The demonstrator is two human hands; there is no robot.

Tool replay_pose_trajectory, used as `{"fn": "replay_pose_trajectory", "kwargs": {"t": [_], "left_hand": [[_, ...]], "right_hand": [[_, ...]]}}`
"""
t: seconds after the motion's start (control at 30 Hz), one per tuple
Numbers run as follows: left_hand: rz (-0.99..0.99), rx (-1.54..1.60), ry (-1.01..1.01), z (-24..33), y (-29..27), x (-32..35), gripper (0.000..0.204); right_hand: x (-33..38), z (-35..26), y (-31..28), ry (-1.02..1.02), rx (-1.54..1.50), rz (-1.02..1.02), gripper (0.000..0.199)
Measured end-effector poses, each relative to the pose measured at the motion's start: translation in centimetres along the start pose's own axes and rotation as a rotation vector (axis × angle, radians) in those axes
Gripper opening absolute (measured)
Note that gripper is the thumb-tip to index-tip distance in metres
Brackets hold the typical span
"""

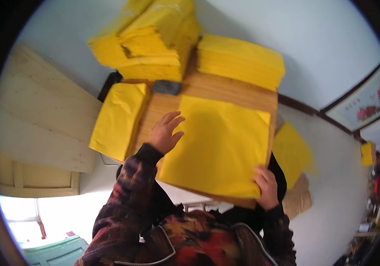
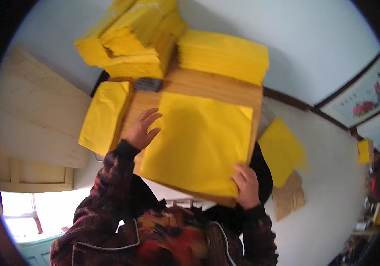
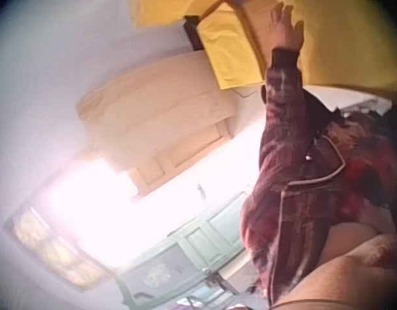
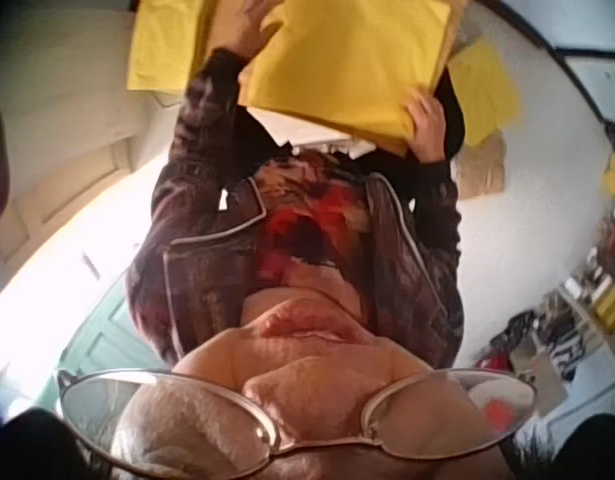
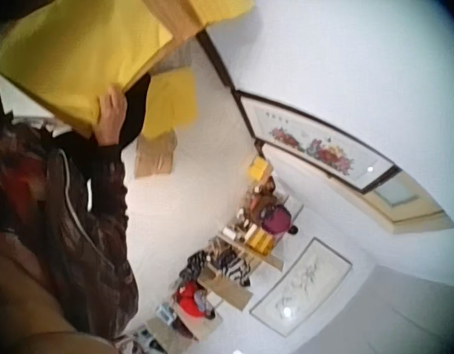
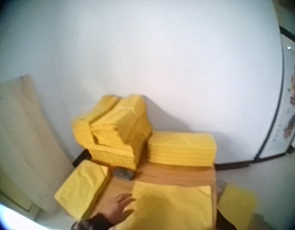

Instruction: The person sits on the floor and folds yellow sheets of paper or thin material on a low wooden table. They fold each sheet in half, then in half again, and stack the folded sheets on the table.

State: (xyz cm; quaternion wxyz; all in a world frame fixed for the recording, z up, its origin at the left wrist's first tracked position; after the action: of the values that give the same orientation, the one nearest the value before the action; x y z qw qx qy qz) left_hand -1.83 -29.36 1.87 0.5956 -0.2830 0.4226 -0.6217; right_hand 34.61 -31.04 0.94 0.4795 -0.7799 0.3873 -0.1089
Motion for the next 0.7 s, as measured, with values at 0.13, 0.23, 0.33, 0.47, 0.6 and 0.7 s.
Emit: {"fn": "replay_pose_trajectory", "kwargs": {"t": [0.13, 0.23, 0.33, 0.47, 0.6, 0.7], "left_hand": [[-0.169, 0.059, 0.013, 6.2, 2.7, 7.2, 0.053], [-0.256, 0.027, -0.016, 8.3, 4.2, 10.2, 0.062], [-0.288, -0.080, -0.011, 8.6, 4.9, 11.7, 0.071], [-0.294, -0.159, 0.008, 7.6, 5.8, 12.7, 0.077], [-0.282, -0.221, -0.017, 7.1, 6.7, 13.1, 0.079], [-0.261, -0.233, -0.075, 6.9, 7.0, 13.1, 0.075]], "right_hand": [[0.6, -0.1, 0.0, 0.012, 0.034, -0.088, 0.020], [1.4, -0.3, -0.6, 0.032, 0.088, -0.070, 0.030], [2.4, -0.4, -1.3, 0.082, 0.135, -0.025, 0.030], [4.6, 0.2, -3.6, 0.225, 0.242, 0.053, 0.026], [4.6, -0.3, -4.0, 0.287, 0.084, 0.130, 0.023], [2.6, -1.7, -2.4, 0.197, 0.030, 0.125, 0.021]]}}
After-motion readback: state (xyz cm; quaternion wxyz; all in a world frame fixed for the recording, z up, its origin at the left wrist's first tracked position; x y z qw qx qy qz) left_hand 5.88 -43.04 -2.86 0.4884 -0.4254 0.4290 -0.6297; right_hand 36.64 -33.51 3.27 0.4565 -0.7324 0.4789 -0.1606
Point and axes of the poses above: each hand's wrist, its own x-axis away from the middle knuckle, its own y-axis out of the palm, z = x × y, the point moved 6 cm from there along -x, towards the middle knuckle, and after that the axes turned 8 degrees about -z, right-handed, at the moved point
